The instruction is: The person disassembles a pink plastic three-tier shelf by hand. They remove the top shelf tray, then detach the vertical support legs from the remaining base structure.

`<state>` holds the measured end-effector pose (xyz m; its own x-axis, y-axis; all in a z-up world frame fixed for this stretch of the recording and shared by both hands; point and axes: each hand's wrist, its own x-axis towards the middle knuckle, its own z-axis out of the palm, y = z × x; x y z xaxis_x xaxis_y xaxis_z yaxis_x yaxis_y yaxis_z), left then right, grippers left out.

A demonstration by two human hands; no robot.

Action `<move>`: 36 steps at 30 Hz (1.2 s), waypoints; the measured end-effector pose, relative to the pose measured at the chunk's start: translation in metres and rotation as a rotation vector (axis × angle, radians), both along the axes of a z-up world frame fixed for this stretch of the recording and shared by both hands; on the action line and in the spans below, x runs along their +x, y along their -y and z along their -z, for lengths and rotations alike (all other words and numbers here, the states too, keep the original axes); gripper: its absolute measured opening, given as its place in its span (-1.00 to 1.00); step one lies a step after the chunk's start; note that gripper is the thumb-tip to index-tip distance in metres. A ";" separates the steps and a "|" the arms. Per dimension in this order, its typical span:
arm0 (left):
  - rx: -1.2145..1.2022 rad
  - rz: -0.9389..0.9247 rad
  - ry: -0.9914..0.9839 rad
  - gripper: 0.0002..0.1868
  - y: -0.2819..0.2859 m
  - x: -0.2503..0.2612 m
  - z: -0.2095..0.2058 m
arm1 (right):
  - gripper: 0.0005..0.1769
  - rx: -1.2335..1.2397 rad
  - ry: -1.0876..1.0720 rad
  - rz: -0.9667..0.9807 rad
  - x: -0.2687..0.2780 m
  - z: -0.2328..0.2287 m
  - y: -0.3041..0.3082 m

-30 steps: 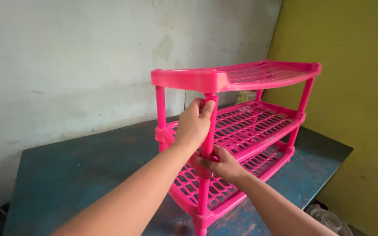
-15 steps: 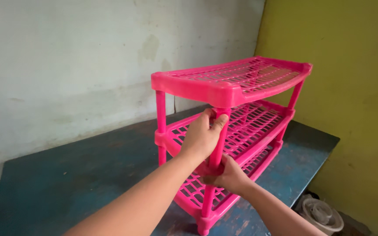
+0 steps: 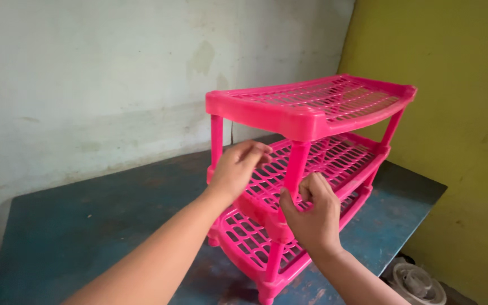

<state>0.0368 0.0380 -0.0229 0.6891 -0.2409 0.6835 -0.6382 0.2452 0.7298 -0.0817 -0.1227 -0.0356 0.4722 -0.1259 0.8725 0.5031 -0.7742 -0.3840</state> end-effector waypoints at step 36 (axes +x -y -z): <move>0.186 -0.313 -0.200 -0.59 -0.071 0.173 -0.012 | -0.26 1.050 -0.330 -0.726 0.164 -0.075 -0.114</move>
<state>0.2096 0.1089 -0.0110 0.8633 -0.1051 0.4937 -0.5025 -0.0859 0.8603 0.0820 -0.0091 0.0396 0.8893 -0.2978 0.3471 0.4428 0.3706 -0.8165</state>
